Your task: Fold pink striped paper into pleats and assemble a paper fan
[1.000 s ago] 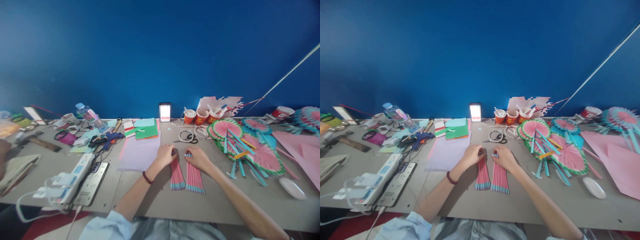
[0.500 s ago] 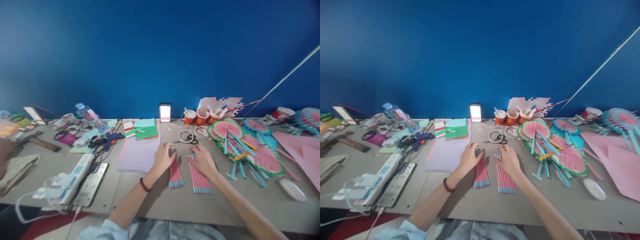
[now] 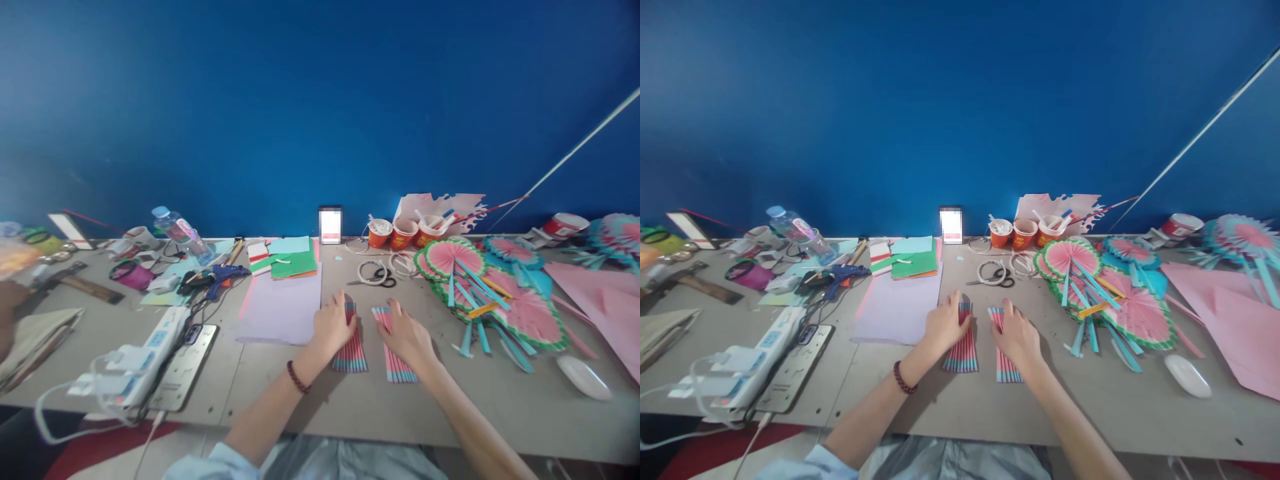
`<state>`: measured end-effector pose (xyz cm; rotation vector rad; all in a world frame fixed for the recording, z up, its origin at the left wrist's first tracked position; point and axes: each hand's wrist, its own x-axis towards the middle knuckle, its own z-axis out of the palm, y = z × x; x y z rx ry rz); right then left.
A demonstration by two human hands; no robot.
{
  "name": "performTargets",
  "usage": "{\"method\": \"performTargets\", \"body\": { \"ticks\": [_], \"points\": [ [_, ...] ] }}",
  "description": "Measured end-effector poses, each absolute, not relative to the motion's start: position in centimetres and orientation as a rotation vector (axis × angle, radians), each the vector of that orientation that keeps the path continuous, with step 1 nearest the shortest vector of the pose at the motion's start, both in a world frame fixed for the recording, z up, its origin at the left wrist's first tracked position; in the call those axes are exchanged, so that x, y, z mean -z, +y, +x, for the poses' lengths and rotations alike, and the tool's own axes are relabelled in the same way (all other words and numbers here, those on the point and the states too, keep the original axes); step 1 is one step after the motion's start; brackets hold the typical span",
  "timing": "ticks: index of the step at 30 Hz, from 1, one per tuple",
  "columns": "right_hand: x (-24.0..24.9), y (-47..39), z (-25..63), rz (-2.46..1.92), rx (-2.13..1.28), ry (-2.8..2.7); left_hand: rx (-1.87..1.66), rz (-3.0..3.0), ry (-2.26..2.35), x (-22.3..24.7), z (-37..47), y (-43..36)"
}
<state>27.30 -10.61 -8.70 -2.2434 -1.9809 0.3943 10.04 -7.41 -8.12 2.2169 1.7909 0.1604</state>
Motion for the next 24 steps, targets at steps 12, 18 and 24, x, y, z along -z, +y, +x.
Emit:
{"method": "performTargets", "body": {
  "ticks": [12, 18, 24],
  "points": [
    [9.7, -9.2, 28.2, -1.544, -1.227, -1.269, -0.820, 1.429, 1.362, 9.0, 9.6, -6.1],
    [6.5, -8.9, 27.7, -1.263, -1.556, -0.996, -0.950, 0.862, 0.974, 7.0, 9.0, -5.2],
    [3.8, -6.7, 27.2, -1.166, -1.488, -0.932, -0.987, 0.678, 0.781, 4.9, 8.6, -4.0]
  ]
}}
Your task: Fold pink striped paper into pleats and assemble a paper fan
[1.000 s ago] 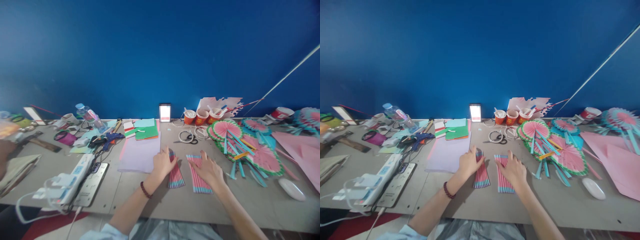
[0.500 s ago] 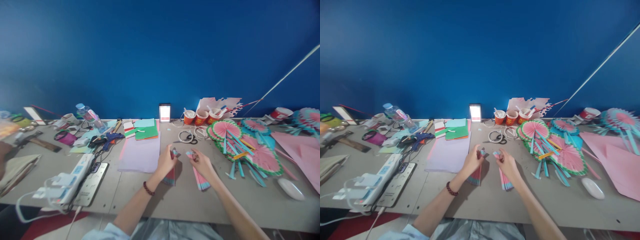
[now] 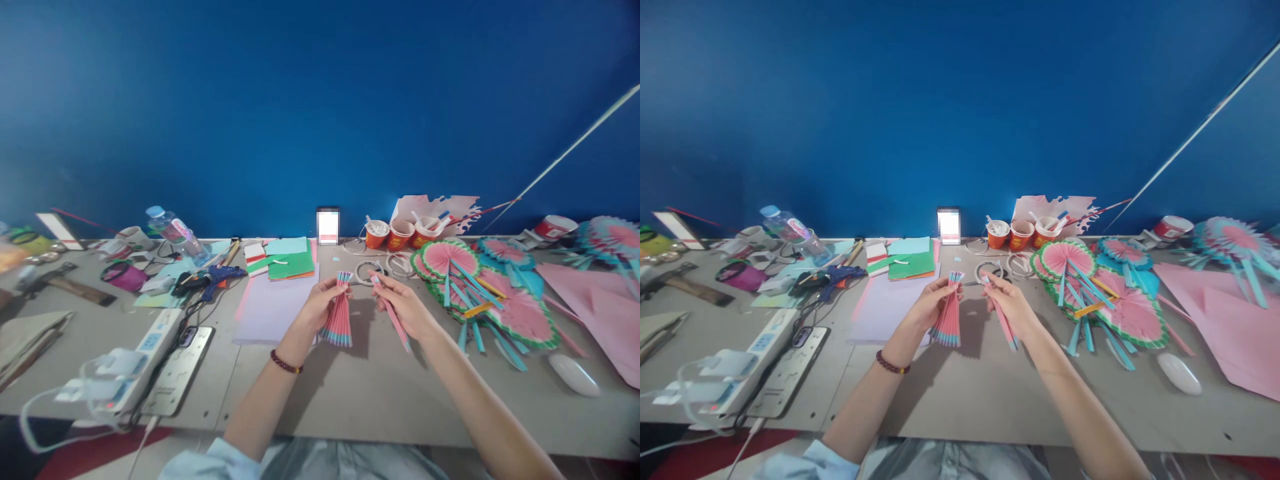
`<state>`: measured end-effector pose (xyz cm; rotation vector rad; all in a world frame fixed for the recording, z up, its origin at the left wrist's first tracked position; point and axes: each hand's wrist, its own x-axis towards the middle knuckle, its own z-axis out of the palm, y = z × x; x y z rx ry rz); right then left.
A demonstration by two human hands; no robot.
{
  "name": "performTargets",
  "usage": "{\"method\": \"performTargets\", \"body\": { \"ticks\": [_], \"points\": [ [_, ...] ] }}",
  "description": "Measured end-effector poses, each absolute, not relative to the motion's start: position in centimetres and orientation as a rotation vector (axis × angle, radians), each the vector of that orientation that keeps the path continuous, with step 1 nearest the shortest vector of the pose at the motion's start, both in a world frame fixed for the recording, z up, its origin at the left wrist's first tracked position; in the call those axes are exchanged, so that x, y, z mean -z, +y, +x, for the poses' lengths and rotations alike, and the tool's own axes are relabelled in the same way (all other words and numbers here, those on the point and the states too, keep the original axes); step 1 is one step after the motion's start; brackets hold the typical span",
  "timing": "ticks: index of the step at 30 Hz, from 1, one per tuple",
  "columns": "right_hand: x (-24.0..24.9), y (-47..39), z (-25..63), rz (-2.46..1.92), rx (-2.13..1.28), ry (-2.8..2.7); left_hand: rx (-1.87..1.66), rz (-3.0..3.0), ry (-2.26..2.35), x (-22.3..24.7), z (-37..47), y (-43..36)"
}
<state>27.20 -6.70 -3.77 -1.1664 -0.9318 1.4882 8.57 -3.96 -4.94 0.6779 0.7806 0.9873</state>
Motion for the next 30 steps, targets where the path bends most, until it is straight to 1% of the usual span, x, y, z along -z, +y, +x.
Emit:
{"method": "performTargets", "body": {
  "ticks": [6, 12, 21, 27, 30],
  "points": [
    [1.2, -3.5, 26.2, -1.148, -1.417, -1.004, -1.115, 0.648, 0.749, 2.4, 9.3, -1.7],
    [-0.8, -2.3, 25.0, -1.081, -1.439, -0.994, -1.117, 0.764, 0.672, 0.6, 9.4, -0.7],
    [-0.4, -2.5, 24.8, -0.996, -1.416, -1.030, -1.129, 0.712, 0.737, -1.3, 8.1, -1.3],
    [-0.8, -3.3, 24.4, -0.977, -1.474, -1.092, -1.116, 0.714, 0.724, -1.4, 8.2, -1.6],
    [-1.0, -3.5, 24.2, -1.001, -1.439, -1.080, -1.107, 0.726, 0.722, -1.2, 8.4, -1.8]
  ]
}}
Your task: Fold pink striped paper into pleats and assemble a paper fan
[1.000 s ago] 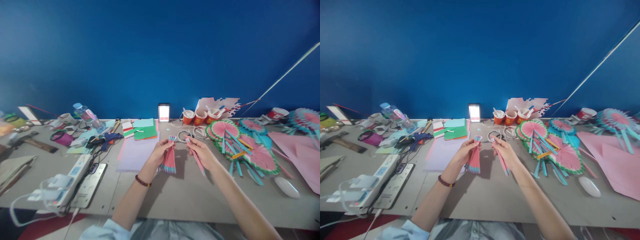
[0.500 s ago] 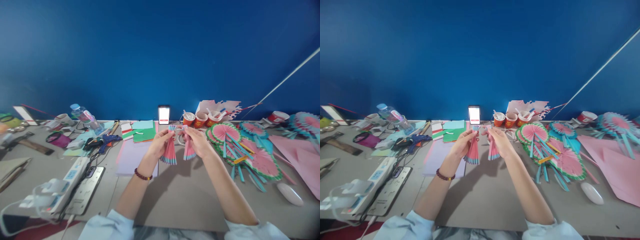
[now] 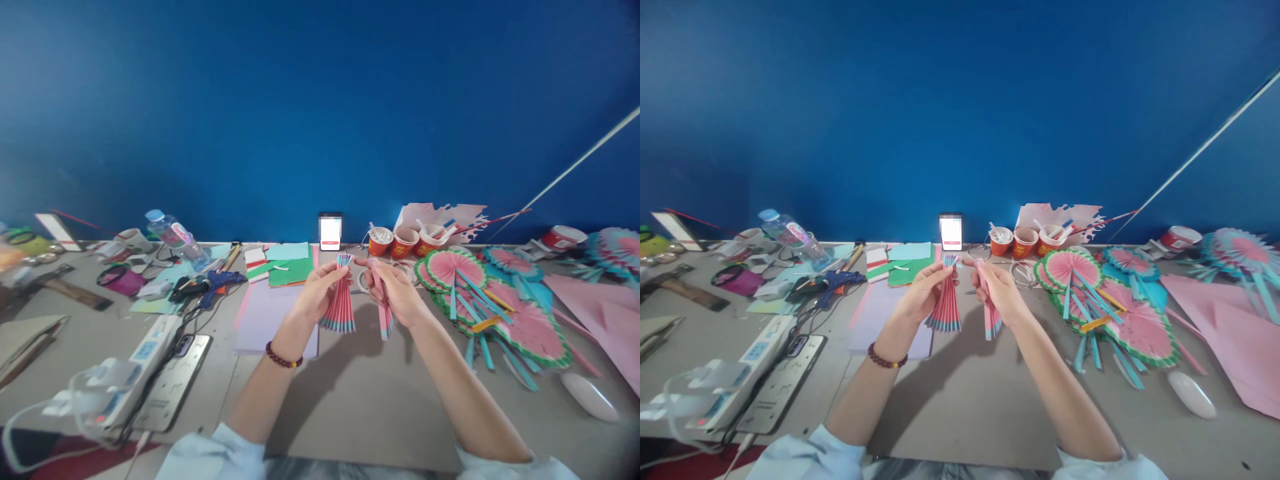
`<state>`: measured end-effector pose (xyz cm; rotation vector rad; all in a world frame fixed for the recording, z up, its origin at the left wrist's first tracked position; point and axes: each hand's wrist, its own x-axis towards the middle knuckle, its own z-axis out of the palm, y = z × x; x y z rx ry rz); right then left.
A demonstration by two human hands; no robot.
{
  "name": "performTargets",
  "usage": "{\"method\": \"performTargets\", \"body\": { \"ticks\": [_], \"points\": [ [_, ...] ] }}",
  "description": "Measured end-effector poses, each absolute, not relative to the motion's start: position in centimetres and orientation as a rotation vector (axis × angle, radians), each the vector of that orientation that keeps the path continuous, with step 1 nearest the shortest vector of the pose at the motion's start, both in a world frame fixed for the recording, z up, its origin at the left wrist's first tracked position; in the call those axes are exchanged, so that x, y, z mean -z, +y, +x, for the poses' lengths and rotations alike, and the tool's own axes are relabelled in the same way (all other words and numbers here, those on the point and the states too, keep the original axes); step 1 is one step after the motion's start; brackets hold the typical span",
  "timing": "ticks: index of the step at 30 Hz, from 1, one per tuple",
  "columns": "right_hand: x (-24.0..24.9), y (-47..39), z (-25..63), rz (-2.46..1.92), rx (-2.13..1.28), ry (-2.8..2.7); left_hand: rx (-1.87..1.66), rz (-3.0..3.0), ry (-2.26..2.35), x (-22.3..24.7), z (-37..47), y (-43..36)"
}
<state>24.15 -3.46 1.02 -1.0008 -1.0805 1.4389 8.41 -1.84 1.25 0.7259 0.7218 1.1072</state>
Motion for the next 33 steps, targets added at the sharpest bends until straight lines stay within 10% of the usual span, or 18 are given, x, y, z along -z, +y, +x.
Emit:
{"method": "performTargets", "body": {
  "ticks": [33],
  "points": [
    [-1.4, -5.1, 23.8, -1.271, -0.410, -1.348, -1.094, 1.103, 0.746, -0.9, 9.2, -2.7]
  ]
}}
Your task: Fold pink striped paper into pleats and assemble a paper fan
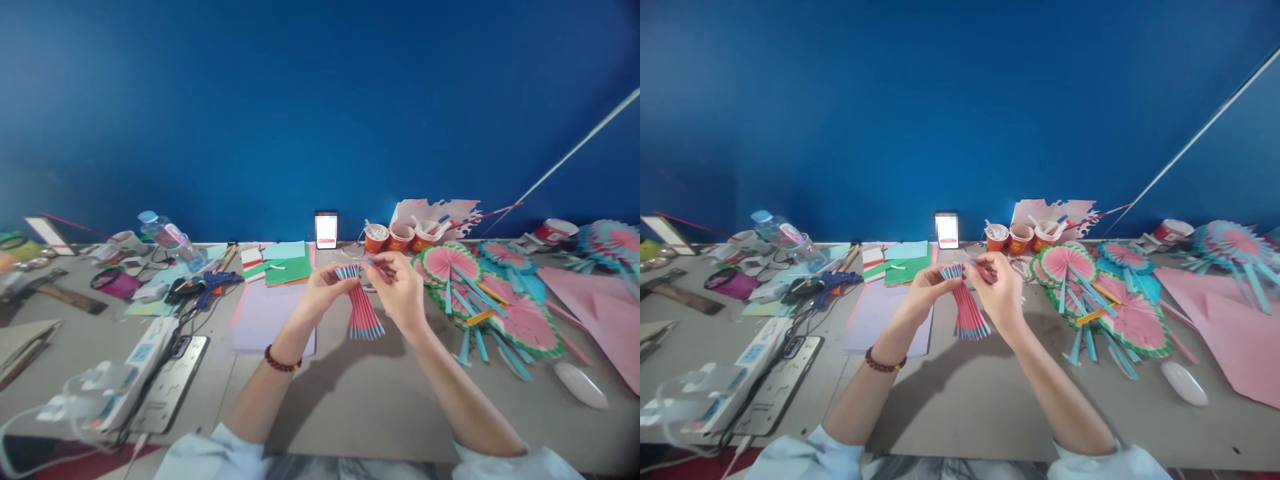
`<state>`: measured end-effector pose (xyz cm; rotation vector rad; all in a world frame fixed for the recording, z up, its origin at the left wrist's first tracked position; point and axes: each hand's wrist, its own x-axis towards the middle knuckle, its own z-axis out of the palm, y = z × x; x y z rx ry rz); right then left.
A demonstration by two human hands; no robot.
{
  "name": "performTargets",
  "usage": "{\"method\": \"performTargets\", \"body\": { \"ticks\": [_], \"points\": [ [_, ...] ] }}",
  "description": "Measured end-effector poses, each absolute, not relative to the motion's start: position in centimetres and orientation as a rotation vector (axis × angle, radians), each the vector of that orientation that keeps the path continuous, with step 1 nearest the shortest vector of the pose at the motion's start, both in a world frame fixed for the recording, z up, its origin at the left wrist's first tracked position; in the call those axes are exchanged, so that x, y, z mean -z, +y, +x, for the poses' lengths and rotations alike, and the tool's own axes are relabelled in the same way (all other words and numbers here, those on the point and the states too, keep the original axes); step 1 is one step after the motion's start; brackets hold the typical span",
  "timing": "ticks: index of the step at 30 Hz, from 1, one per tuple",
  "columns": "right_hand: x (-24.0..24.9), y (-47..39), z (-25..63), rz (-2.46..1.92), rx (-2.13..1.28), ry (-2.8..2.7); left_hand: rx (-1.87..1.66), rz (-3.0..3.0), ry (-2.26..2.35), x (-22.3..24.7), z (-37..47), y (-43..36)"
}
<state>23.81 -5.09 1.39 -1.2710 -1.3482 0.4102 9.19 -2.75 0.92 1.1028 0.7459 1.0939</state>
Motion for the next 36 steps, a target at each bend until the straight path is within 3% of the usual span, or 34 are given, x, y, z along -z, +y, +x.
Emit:
{"method": "performTargets", "body": {
  "ticks": [36],
  "points": [
    [-0.9, -5.8, 23.0, -1.195, -0.335, -1.341, -1.143, 1.099, 0.724, -0.6, 9.7, -3.2]
  ]
}}
